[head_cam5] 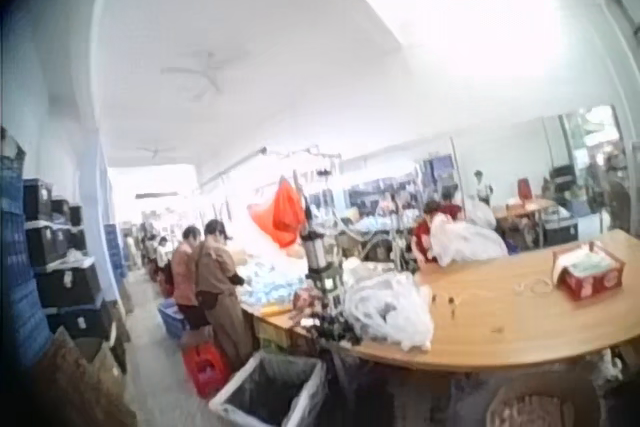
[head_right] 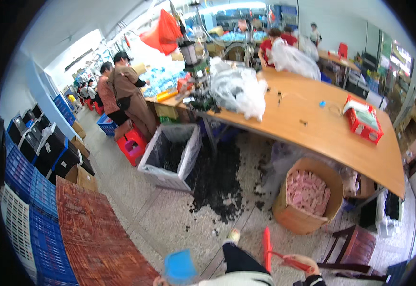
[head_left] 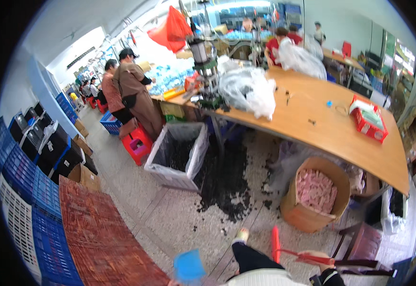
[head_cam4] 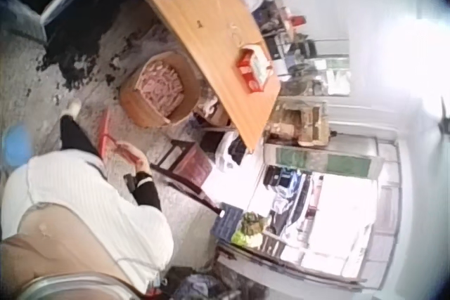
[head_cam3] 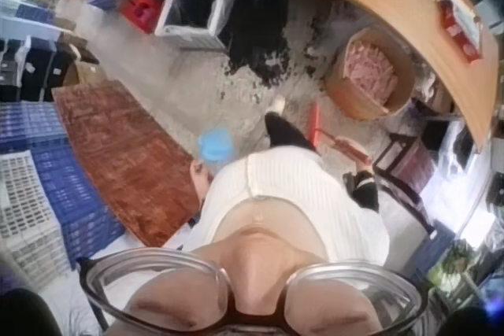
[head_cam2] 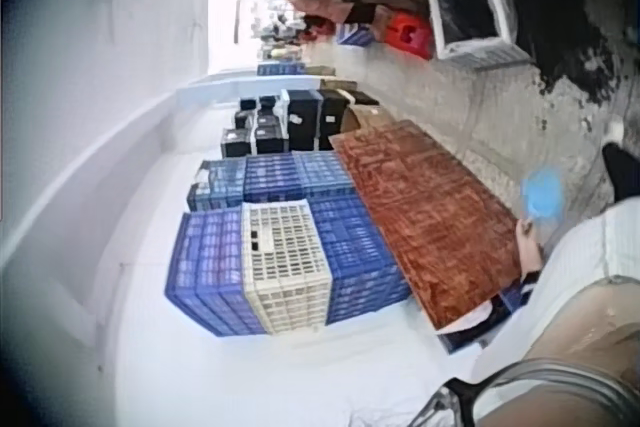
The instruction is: Sweeping small black components from the floor into a dustpan and emptying them into a collection bin.
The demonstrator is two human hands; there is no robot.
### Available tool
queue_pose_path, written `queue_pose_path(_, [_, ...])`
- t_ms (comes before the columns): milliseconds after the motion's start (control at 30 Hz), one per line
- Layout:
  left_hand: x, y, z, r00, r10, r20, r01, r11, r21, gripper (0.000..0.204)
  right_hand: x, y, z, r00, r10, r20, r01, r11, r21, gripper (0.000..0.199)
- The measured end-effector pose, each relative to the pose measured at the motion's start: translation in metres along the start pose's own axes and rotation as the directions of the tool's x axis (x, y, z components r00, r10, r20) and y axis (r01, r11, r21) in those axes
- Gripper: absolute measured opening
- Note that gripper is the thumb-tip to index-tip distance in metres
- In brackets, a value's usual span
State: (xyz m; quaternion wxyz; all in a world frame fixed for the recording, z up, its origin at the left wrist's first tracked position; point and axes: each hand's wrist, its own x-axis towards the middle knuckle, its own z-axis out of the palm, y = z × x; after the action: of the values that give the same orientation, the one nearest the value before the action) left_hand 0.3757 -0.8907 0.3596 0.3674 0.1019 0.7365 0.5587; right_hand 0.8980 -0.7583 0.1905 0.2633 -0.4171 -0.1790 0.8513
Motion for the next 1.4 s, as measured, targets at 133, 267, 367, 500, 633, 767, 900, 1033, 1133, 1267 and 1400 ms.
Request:
queue_pose_path(133, [0.122,-0.049,0.014,0.957,0.291,0.015,-0.290,0.944,0.160,0.014,0.030,-0.016,0.013,0.992,-0.110,-0.067,0.109,0.994,-0.015,0.047])
queue_pose_path(267, [0.247,-0.016,0.029,0.737,-0.423,0.528,0.516,-0.153,-0.843,0.017,0.086,-0.009,-0.005,0.937,0.325,-0.124,-0.064,0.512,0.857,0.031])
queue_pose_path(367, [0.326,-0.013,-0.002,0.673,-0.472,0.569,0.562,-0.173,-0.808,0.007,0.105,0.010,0.024,0.928,-0.280,-0.244,0.086,0.802,-0.592,0.007])
queue_pose_path(500, [0.332,0.040,0.080,0.687,-0.511,0.517,0.545,-0.107,-0.831,0.010,0.133,0.031,-0.005,0.801,0.346,-0.488,-0.036,0.842,0.538,0.011])
queue_pose_path(633, [0.343,0.066,0.116,0.667,-0.518,0.536,0.678,0.123,-0.725,0.008,0.120,0.010,-0.005,0.776,0.346,-0.527,-0.001,0.837,0.548,0.010])
queue_pose_path(767, [0.371,0.089,0.154,0.691,-0.574,0.440,0.707,0.407,-0.579,0.010,0.113,-0.031,0.026,0.719,0.566,-0.403,-0.228,0.741,0.632,0.011])
queue_pose_path(900, [0.407,0.092,0.192,0.691,-0.669,0.273,0.693,0.507,-0.512,0.009,0.111,-0.096,0.073,0.727,0.472,-0.499,-0.209,0.844,0.493,0.020])
queue_pose_path(1033, [0.438,0.088,0.221,0.682,-0.709,0.178,0.694,0.551,-0.463,0.010,0.124,-0.153,0.093,0.808,0.343,-0.479,-0.157,0.909,0.386,0.038])
queue_pose_path(1133, [0.455,0.086,0.226,0.624,-0.743,0.244,0.747,0.475,-0.465,0.010,0.156,-0.192,0.097,0.842,0.310,-0.442,-0.298,0.949,0.099,0.052])
queue_pose_path(1267, [0.469,0.078,0.209,0.609,-0.753,0.249,0.750,0.444,-0.491,0.009,0.228,-0.267,0.124,0.884,0.235,-0.404,-0.358,0.896,-0.262,0.050])
queue_pose_path(1400, [0.468,0.098,0.182,0.555,-0.756,0.349,0.774,0.316,-0.548,0.020,0.348,-0.330,0.157,0.941,0.192,-0.278,-0.327,0.729,-0.601,0.043])
